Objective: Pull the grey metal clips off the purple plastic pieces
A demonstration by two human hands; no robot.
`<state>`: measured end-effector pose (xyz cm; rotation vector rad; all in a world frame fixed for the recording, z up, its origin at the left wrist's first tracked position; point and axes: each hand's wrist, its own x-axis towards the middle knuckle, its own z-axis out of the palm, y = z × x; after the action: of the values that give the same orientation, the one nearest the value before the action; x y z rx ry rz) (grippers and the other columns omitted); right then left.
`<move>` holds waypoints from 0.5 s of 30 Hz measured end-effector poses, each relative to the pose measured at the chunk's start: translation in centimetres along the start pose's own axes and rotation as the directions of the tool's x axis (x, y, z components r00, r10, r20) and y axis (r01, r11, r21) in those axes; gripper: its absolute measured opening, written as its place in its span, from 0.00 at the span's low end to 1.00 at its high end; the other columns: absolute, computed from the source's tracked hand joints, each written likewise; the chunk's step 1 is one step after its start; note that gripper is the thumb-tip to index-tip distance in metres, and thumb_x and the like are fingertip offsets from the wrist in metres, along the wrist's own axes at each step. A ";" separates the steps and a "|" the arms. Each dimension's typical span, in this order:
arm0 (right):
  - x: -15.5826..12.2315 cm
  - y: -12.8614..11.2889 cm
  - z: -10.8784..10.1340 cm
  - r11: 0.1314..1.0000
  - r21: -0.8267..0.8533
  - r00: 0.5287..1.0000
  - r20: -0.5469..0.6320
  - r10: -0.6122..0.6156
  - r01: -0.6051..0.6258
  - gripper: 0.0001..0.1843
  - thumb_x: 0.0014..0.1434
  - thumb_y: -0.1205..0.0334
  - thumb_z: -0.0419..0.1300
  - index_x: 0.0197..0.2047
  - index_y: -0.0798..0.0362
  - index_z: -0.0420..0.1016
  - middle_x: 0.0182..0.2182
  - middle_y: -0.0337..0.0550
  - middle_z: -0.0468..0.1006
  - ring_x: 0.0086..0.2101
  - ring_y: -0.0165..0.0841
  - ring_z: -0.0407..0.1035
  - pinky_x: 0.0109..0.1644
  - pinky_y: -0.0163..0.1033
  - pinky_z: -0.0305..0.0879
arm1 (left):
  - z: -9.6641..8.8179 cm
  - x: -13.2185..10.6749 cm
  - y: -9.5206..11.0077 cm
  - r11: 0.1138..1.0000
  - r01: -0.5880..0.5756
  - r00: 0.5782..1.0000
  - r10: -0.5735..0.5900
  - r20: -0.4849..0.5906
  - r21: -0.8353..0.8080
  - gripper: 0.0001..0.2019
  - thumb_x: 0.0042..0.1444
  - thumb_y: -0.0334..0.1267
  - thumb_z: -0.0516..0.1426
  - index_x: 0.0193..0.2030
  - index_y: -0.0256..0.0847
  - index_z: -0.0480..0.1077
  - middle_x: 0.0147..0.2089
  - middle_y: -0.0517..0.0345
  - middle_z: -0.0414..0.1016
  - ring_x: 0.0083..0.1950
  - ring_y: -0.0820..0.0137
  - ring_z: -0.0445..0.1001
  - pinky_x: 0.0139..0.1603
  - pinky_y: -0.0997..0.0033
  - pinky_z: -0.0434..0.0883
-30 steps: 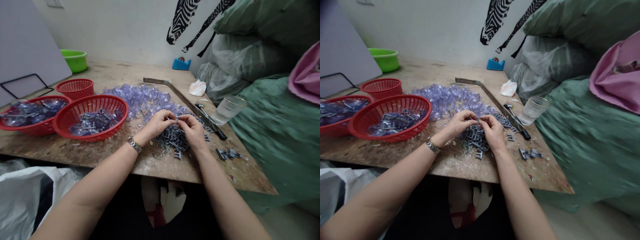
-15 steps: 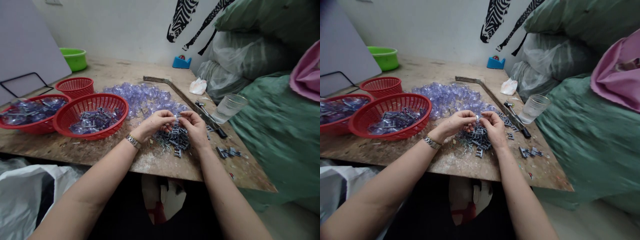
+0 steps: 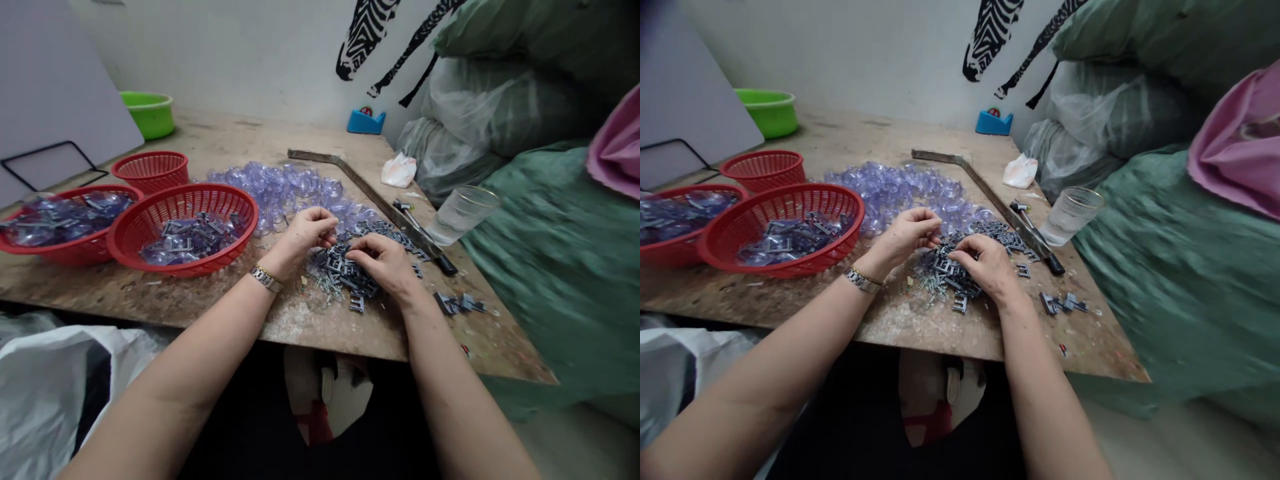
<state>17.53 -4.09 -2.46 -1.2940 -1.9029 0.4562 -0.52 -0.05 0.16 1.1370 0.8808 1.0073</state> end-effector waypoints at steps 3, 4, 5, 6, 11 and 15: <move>-0.1 0.3 -0.4 0.990 -0.107 0.989 0.128 -0.080 0.094 0.07 0.55 0.57 0.65 0.30 0.50 0.78 0.33 0.42 0.78 0.37 0.37 0.71 0.46 0.42 0.64 | -0.1 0.0 0.1 1.000 -0.012 1.000 0.012 -0.024 -0.003 0.08 0.58 0.27 0.57 0.29 0.36 0.62 0.22 0.67 0.67 0.21 0.81 0.70 0.24 0.83 0.66; -0.1 0.4 -0.4 0.984 -0.137 0.983 0.155 -0.094 0.116 0.06 0.55 0.57 0.66 0.31 0.50 0.79 0.34 0.43 0.78 0.39 0.38 0.71 0.47 0.43 0.64 | -0.1 0.0 0.1 1.000 -0.009 1.000 0.009 -0.022 0.005 0.08 0.58 0.27 0.57 0.29 0.36 0.62 0.22 0.67 0.67 0.21 0.81 0.70 0.24 0.83 0.66; -0.2 0.5 -0.5 0.978 -0.165 0.979 0.175 -0.102 0.131 0.06 0.54 0.57 0.66 0.33 0.50 0.79 0.35 0.43 0.77 0.40 0.38 0.71 0.48 0.44 0.64 | -0.1 0.0 0.1 1.000 -0.005 1.000 0.006 -0.017 0.016 0.08 0.58 0.27 0.57 0.29 0.36 0.62 0.22 0.67 0.67 0.20 0.81 0.70 0.24 0.83 0.66; -0.2 0.6 -0.5 0.972 -0.188 0.977 0.188 -0.104 0.140 0.07 0.54 0.57 0.67 0.34 0.50 0.80 0.36 0.44 0.77 0.41 0.39 0.71 0.49 0.44 0.64 | -0.1 0.0 0.1 1.000 -0.002 1.000 0.002 -0.011 0.026 0.08 0.58 0.27 0.56 0.29 0.36 0.63 0.22 0.66 0.67 0.20 0.82 0.70 0.24 0.83 0.66; -0.1 0.6 -0.3 0.969 -0.201 0.965 0.247 -0.090 0.142 0.05 0.53 0.60 0.68 0.32 0.50 0.79 0.36 0.44 0.76 0.43 0.40 0.70 0.50 0.46 0.63 | 0.1 -0.2 0.0 0.999 -0.004 1.000 0.003 0.015 0.053 0.08 0.60 0.27 0.55 0.29 0.36 0.62 0.22 0.66 0.68 0.20 0.82 0.70 0.24 0.83 0.67; 0.0 0.2 0.0 0.993 -0.079 0.969 0.236 -0.071 0.092 0.04 0.53 0.62 0.66 0.28 0.50 0.76 0.33 0.41 0.76 0.39 0.36 0.70 0.47 0.43 0.63 | 0.0 -0.2 0.0 0.998 -0.007 1.000 0.006 0.017 0.055 0.08 0.60 0.27 0.55 0.29 0.36 0.63 0.23 0.66 0.68 0.21 0.81 0.70 0.24 0.82 0.67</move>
<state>17.68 -4.03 -2.61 -1.2588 -2.1851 0.5033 -0.54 -0.20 0.20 1.1937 0.8959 0.9829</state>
